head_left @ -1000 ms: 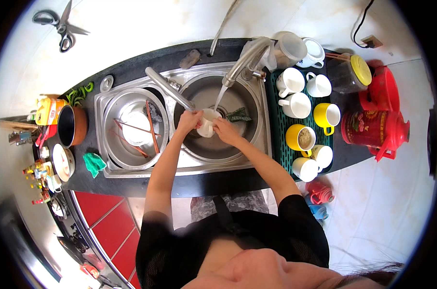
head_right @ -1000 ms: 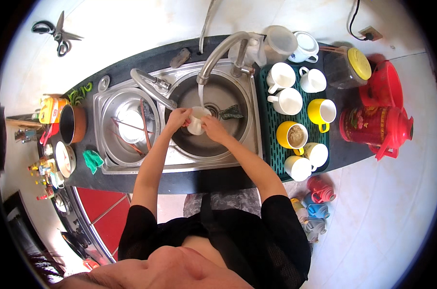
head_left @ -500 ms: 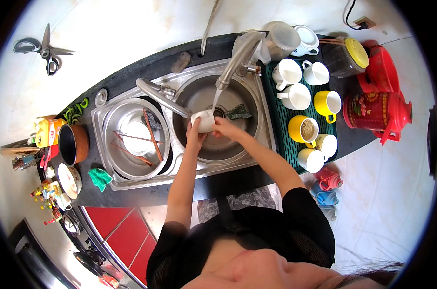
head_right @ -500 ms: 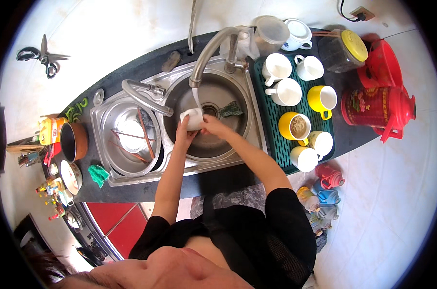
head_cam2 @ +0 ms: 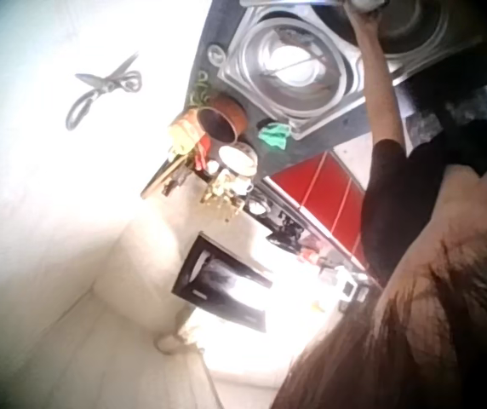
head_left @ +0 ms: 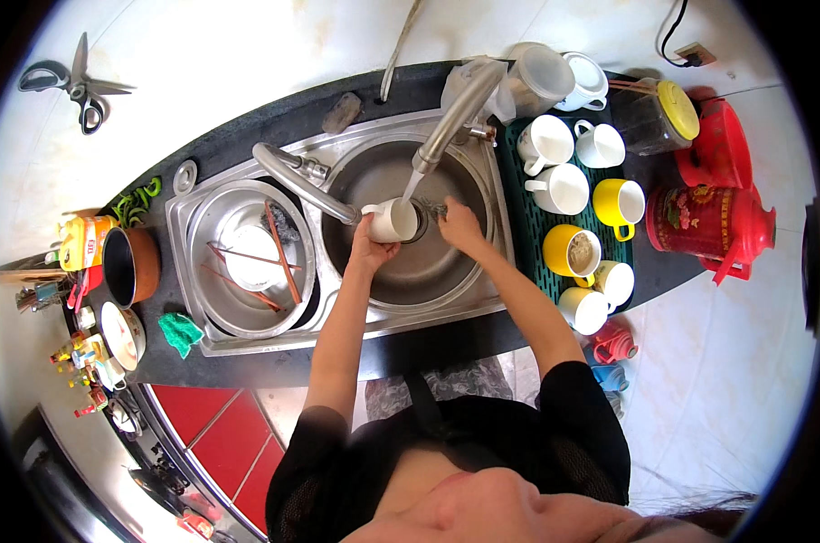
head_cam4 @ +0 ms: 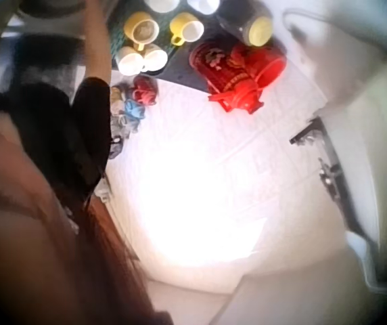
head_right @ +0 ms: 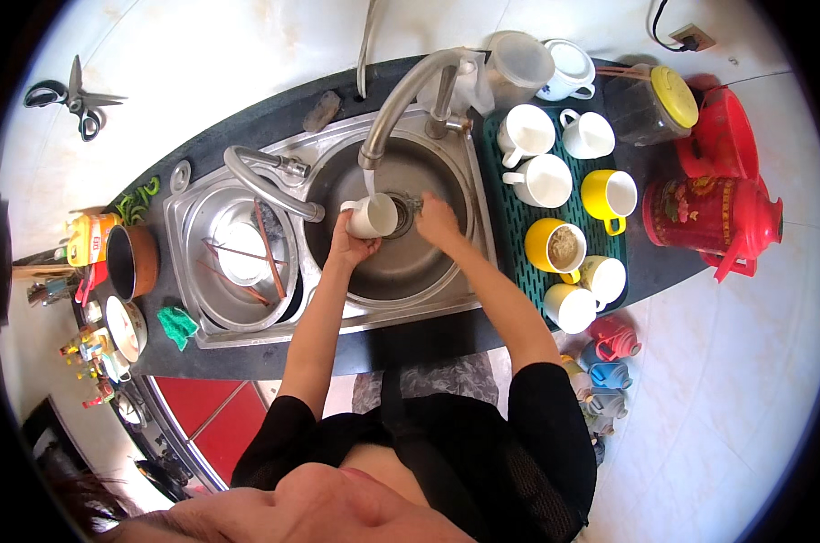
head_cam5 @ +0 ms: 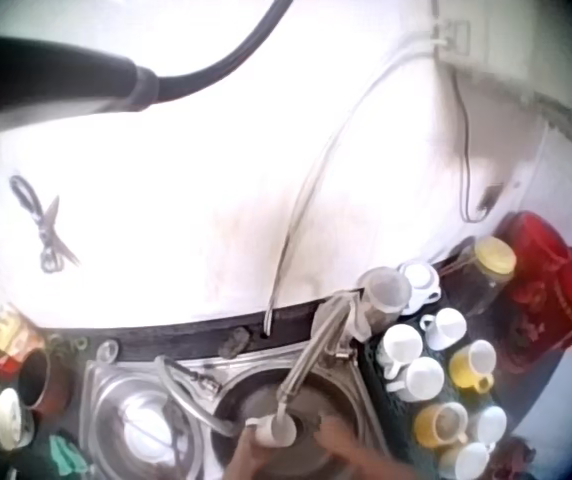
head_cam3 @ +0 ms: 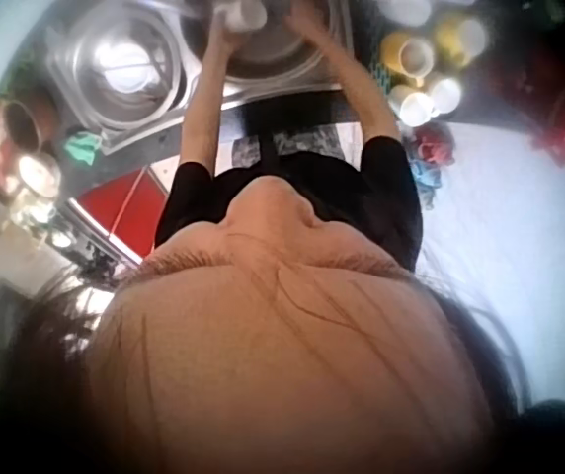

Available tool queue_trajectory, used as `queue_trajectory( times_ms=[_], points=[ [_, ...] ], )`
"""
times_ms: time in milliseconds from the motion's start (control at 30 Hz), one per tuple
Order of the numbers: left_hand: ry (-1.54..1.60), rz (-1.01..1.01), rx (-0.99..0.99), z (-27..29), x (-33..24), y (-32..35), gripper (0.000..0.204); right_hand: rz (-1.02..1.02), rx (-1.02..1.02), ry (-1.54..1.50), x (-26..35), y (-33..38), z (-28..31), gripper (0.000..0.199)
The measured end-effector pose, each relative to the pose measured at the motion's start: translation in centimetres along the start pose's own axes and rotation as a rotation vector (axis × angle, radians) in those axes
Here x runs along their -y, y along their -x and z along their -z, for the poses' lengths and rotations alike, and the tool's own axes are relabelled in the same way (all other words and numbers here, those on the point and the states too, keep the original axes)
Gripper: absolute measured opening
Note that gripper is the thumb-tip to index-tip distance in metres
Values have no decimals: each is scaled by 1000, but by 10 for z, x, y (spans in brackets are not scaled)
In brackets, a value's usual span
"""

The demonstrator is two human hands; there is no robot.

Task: The person rinses a mug in a sink, places it on a drying rack, and then puts tea leaves into several mugs using a spoon.

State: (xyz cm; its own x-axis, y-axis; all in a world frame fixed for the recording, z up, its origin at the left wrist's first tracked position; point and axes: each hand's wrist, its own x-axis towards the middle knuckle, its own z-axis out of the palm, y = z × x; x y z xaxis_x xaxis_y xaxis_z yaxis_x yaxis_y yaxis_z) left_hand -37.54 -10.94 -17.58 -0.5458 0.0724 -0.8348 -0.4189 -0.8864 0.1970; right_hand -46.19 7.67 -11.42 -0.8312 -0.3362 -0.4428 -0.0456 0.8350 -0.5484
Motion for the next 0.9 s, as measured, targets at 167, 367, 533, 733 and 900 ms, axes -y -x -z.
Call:
queue_trajectory(
  times_ms=[167, 367, 533, 733, 900],
  points=[
    [12, -104, 121, -12, 16, -20, 51, 118, 57, -211, 45, 20, -42, 28],
    [49, -131, 88, -17, 6, -30, 40, 58, -66, -866, 63, 10, -83, 43],
    [-77, -133, -51, -28, 1, -26, 39, 981, -179, 249, -3, -13, -67, 34],
    [-75, -65, 65, -18, -12, -37, 42, 486, -65, -150, 42, -1, -64, 32],
    [-140, 45, 136, -12, -21, -26, 46, 680, -66, 88, 17, -13, -83, 33]
  ],
)
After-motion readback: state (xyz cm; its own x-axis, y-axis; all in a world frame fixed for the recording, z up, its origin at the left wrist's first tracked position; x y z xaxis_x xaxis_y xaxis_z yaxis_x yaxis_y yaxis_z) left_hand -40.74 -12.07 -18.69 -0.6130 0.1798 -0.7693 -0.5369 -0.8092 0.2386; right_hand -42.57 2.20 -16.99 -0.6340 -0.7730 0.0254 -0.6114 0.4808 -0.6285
